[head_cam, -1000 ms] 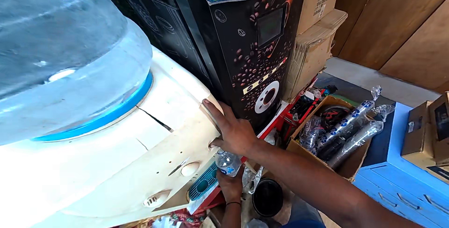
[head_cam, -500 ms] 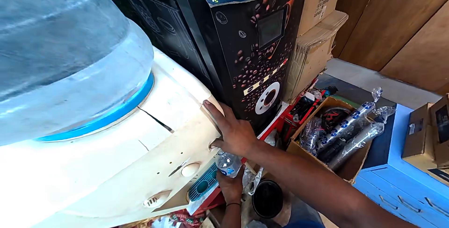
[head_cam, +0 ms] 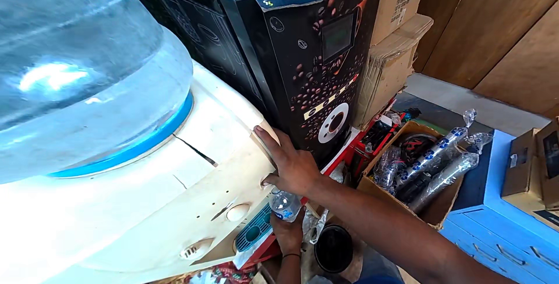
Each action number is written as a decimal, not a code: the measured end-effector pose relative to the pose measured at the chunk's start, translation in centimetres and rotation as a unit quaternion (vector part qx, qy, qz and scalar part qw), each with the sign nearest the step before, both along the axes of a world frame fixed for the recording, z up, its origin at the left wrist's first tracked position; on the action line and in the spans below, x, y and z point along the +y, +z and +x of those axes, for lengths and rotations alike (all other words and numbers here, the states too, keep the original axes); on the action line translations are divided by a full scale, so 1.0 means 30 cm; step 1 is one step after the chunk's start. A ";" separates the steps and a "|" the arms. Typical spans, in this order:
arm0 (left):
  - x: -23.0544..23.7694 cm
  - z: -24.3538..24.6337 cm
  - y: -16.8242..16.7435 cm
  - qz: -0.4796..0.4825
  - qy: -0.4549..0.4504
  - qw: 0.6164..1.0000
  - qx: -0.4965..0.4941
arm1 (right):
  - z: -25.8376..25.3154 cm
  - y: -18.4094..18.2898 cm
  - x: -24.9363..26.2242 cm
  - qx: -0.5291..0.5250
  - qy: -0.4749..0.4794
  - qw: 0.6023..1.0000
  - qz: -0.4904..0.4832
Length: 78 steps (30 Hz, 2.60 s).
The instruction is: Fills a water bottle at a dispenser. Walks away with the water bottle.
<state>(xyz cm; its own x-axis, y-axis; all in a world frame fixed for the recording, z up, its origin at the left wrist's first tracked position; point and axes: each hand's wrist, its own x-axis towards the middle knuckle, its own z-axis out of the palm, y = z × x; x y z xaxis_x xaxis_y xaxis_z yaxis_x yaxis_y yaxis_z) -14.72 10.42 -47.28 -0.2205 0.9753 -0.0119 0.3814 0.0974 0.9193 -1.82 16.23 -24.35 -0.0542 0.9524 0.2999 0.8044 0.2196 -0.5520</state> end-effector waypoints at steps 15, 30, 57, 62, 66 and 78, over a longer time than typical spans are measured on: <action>-0.002 -0.001 -0.004 0.000 -0.002 1.000 0.000 | -0.002 -0.001 0.001 -0.004 -0.004 1.000 0.003; -0.003 -0.001 0.001 -0.003 0.000 1.000 0.006 | -0.003 0.003 -0.001 0.001 -0.005 1.000 -0.004; 0.000 -0.001 -0.009 0.002 0.002 1.000 0.000 | -0.001 0.000 0.000 -0.004 -0.004 1.000 -0.002; -0.002 -0.001 -0.006 -0.002 0.004 1.000 0.001 | -0.003 -0.001 0.002 -0.005 -0.005 1.000 -0.004; -0.002 0.001 -0.005 0.001 0.001 1.000 0.008 | -0.001 -0.004 0.002 0.002 -0.005 1.000 -0.002; 0.000 -0.001 -0.004 -0.006 0.001 1.000 0.019 | -0.003 -0.003 0.002 -0.001 -0.007 1.000 -0.001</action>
<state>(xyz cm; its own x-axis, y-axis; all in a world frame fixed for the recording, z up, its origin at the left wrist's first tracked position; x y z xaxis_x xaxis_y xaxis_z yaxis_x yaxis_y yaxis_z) -14.74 10.41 -47.41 -0.2223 0.9749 -0.0150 0.4166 0.1089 0.9025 -1.91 16.29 -24.43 -0.0410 0.9539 0.2972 0.8085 0.2064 -0.5510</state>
